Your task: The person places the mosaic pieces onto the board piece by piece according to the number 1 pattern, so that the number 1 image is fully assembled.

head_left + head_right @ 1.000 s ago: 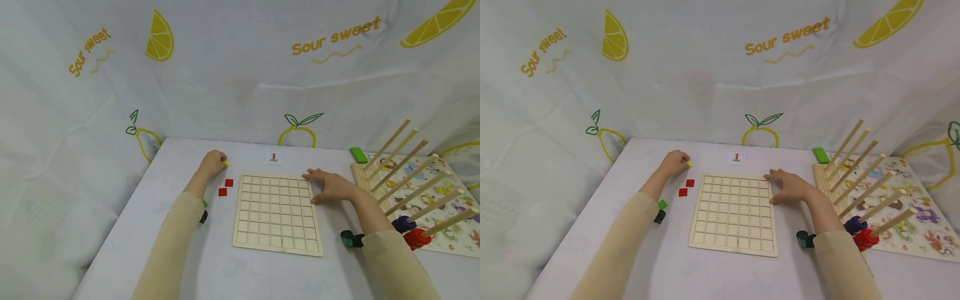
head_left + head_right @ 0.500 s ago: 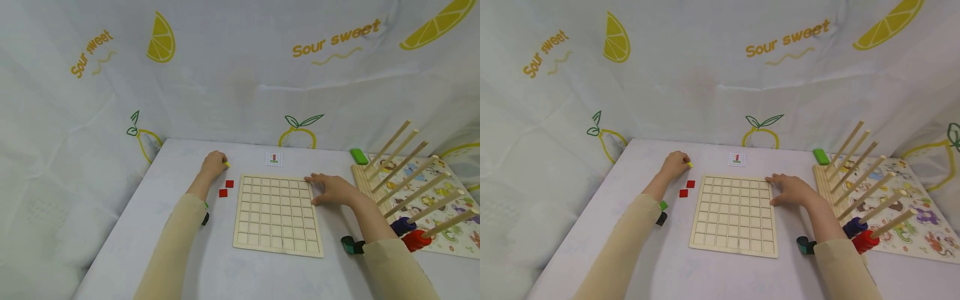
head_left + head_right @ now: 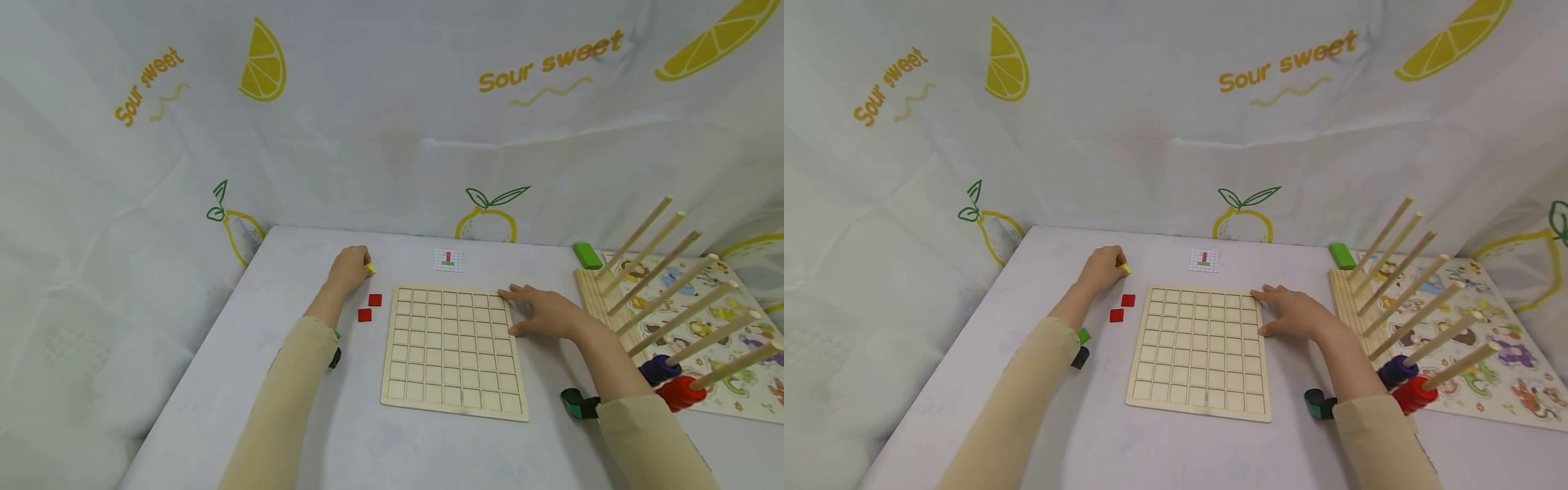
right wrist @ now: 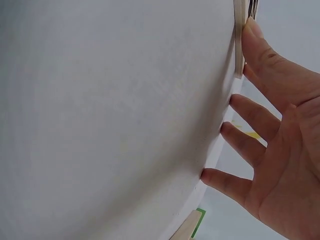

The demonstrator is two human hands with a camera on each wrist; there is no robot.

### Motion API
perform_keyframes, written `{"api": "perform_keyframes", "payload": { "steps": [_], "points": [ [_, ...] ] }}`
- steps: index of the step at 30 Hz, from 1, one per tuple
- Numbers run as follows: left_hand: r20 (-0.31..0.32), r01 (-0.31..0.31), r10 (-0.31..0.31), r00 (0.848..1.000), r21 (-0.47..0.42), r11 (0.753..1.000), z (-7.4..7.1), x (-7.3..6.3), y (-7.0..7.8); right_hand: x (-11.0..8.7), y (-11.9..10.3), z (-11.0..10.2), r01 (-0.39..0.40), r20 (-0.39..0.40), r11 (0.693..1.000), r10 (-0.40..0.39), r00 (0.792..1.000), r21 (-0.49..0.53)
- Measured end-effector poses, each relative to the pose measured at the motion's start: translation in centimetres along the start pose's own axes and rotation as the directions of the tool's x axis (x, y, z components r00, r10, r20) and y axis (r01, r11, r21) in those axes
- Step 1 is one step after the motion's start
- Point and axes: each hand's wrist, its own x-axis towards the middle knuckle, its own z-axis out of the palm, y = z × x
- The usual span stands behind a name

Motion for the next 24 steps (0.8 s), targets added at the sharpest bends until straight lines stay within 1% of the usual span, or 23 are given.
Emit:
{"api": "perform_keyframes", "payload": {
  "steps": [9,15,19,24],
  "points": [
    [-0.011,0.011,-0.012,1.000,-0.065,0.998,0.1,0.0,0.2,0.0,-0.1,-0.1,0.016,0.002,1.000,-0.016,1.000,0.013],
    [-0.043,-0.044,0.040,0.998,-0.105,0.993,0.0,-0.3,0.5,0.0,-0.1,0.0,0.019,0.002,1.000,-0.019,1.000,0.011],
    [-0.041,-0.072,0.067,0.997,-0.115,0.991,-0.1,-0.6,0.8,-0.1,-0.2,0.0,0.020,-0.004,1.000,-0.020,1.000,0.012],
    [-0.033,-0.092,0.088,0.996,-0.131,0.987,-0.1,-0.8,1.2,0.0,-0.3,0.2,0.046,-0.026,0.999,-0.046,0.999,-0.009]
  ]
}}
